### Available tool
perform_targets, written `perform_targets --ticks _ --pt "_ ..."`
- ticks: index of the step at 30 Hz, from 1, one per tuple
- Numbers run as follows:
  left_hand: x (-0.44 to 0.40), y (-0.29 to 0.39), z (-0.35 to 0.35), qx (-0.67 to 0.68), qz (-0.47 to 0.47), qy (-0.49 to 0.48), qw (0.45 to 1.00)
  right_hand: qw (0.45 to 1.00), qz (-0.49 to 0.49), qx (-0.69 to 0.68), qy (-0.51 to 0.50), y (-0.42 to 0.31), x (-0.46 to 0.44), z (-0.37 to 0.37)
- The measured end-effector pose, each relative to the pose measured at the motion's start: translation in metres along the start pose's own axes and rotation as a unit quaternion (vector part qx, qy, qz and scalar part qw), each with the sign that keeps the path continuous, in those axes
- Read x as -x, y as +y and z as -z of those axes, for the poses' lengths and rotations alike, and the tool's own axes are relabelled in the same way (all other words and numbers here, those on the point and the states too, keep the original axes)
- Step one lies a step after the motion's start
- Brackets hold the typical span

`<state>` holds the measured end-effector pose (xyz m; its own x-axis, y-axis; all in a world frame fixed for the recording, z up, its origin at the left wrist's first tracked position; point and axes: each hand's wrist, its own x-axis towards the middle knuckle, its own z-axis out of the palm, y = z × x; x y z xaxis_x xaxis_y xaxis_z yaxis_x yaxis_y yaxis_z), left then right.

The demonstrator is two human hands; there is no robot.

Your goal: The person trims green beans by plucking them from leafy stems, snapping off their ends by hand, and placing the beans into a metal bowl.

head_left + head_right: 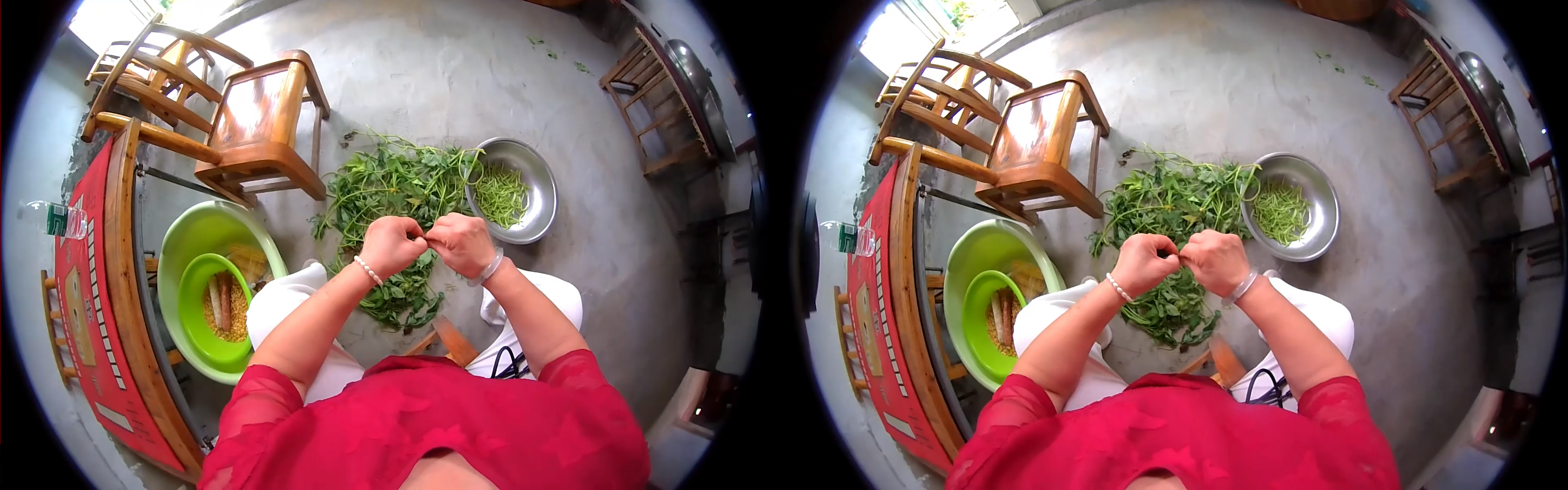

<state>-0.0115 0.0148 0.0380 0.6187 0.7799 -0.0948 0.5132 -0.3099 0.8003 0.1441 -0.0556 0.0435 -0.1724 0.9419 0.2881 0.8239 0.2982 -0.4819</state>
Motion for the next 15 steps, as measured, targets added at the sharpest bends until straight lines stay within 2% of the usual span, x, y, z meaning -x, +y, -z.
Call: perform_targets --ticks 3,6,9,10,12,14,15 --pt "-0.001 -0.005 -0.002 0.098 0.065 -0.019 0.993 0.999 -0.014 -0.034 -0.010 0.000 -0.002 0.000" --pt "-0.003 -0.009 -0.001 0.275 0.128 -0.054 0.951 0.994 -0.033 -0.098 0.029 0.004 -0.003 -0.002" --pt "-0.007 -0.001 0.007 0.350 0.138 -0.077 0.923 0.968 -0.113 -0.219 0.052 0.004 -0.008 0.002" --pt "-0.006 -0.001 0.007 0.374 0.140 -0.081 0.913 0.952 -0.139 -0.265 0.061 0.004 -0.008 0.002" --pt "-0.009 -0.006 0.006 0.380 0.126 -0.094 0.912 0.882 -0.221 -0.411 0.064 0.007 -0.008 0.005" --pt "-0.009 -0.005 0.005 0.416 0.130 -0.083 0.896 0.817 -0.296 -0.490 0.066 0.012 -0.011 0.009" --pt "-0.008 0.000 0.010 0.437 0.139 -0.084 0.885 0.804 -0.300 -0.510 0.060 0.014 -0.011 0.012"
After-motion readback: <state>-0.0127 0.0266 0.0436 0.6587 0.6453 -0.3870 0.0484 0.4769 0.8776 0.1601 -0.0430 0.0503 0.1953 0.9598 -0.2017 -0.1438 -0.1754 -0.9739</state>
